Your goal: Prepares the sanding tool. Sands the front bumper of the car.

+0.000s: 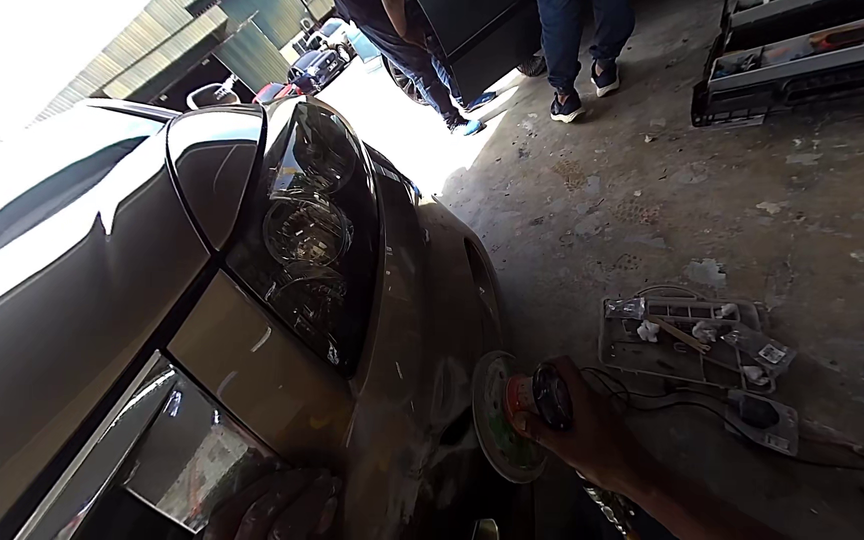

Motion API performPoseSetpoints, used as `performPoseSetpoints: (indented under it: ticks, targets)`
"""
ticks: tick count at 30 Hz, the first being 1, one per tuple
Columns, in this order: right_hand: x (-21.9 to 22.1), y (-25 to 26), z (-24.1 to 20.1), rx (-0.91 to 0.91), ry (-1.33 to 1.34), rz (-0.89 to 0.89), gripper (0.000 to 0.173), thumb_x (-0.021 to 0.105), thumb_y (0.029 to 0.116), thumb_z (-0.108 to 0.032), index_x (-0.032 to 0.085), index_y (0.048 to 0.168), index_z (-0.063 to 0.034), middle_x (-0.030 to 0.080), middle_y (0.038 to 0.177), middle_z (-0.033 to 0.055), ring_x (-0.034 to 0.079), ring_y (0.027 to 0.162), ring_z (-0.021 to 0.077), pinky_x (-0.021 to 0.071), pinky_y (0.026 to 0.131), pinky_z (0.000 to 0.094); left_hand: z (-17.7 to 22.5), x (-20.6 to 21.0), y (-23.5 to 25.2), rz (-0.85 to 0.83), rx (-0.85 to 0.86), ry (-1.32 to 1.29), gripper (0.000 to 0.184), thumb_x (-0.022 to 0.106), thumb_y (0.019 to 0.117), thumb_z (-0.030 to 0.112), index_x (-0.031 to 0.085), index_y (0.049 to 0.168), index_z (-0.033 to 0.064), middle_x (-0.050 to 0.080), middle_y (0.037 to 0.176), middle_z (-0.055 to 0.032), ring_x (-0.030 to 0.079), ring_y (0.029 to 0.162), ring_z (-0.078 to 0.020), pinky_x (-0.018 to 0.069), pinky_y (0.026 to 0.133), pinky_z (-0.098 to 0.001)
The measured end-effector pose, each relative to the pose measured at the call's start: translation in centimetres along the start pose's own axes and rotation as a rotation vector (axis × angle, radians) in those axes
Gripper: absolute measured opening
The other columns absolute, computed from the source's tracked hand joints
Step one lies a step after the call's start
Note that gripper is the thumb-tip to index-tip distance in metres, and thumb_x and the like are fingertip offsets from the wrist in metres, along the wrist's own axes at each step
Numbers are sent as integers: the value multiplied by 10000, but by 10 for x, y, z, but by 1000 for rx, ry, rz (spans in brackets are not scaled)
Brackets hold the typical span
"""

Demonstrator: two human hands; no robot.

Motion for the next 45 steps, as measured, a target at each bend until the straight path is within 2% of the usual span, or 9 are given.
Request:
performPoseSetpoints:
  ticks: [5, 10, 18, 22, 27, 31, 33, 36, 45]
  targets:
    - [-5, 8, 3, 24, -35, 33, 827, 730, 760, -676, 502, 1360, -155, 697, 1037, 27, 697, 943, 159, 578, 815, 400, 2, 0, 3, 3, 3, 6, 230, 499, 1055, 263, 678, 1017, 125, 689, 1027, -65, 595, 1095, -219, 401, 1011, -334]
    - [2, -5, -4, -32, -48, 75, 851, 723, 761, -688, 505, 1376, -141, 712, 1009, 18, 710, 889, 146, 596, 753, 383, 1, 1, 2, 9, 1, 17, 234, 498, 1056, 264, 687, 1026, 131, 696, 1037, -56, 595, 1091, -217, 403, 978, -345]
    - [2, -6, -8, -50, -72, 120, 856, 725, 759, -690, 509, 1375, -135, 717, 984, 20, 714, 864, 154, 597, 734, 385, 1, 0, 2, -2, 3, 8, 216, 504, 1052, 251, 680, 1030, 128, 691, 1039, -60, 590, 1091, -219, 396, 979, -344]
    - [1, -1, -6, -16, -68, 137, 852, 726, 757, -682, 511, 1375, -135, 715, 1007, 34, 713, 892, 177, 592, 756, 414, 2, 0, 3, 2, -2, 10, 223, 499, 1060, 263, 676, 1021, 133, 687, 1035, -58, 589, 1091, -215, 399, 986, -340]
    - [2, -5, -11, -43, -77, 126, 849, 727, 761, -675, 513, 1375, -130, 717, 989, 22, 714, 875, 154, 595, 745, 385, 3, 0, 3, -2, -9, 9, 234, 497, 1061, 279, 676, 1025, 132, 689, 1036, -57, 588, 1093, -218, 401, 977, -342]
    - [0, 4, -7, 9, -35, 138, 848, 731, 755, -675, 504, 1378, -147, 707, 1010, 32, 706, 900, 172, 587, 764, 415, 3, -1, 3, -1, -16, 7, 220, 502, 1060, 289, 672, 1030, 152, 693, 1048, -43, 588, 1110, -209, 392, 1004, -347]
    - [-2, 0, -15, -21, -42, 121, 858, 728, 754, -680, 506, 1385, -144, 711, 1019, 29, 706, 911, 166, 588, 773, 407, 4, -1, 4, 4, -20, -7, 217, 501, 1062, 293, 668, 1033, 157, 686, 1045, -39, 585, 1113, -204, 391, 1016, -343]
    - [-1, -6, -29, -129, -66, 153, 847, 726, 745, -693, 534, 1353, -134, 716, 976, 9, 710, 857, 135, 594, 717, 374, 3, -1, 3, 5, -18, -13, 216, 506, 1059, 287, 674, 1036, 152, 691, 1044, -42, 589, 1114, -206, 397, 1012, -347]
    - [-2, -3, -48, -259, -71, 187, 840, 712, 759, -715, 522, 1362, -163, 717, 981, -9, 709, 870, 107, 600, 722, 357, 4, -1, 3, -5, -22, -2, 223, 496, 1064, 303, 667, 1051, 160, 693, 1063, -34, 586, 1129, -206, 395, 1008, -348]
Point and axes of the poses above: each hand's wrist, its own y-axis towards the middle knuckle, its own x-axis out of the palm, z = x × y, the point moved 1 cm from there along y, towards the middle knuckle
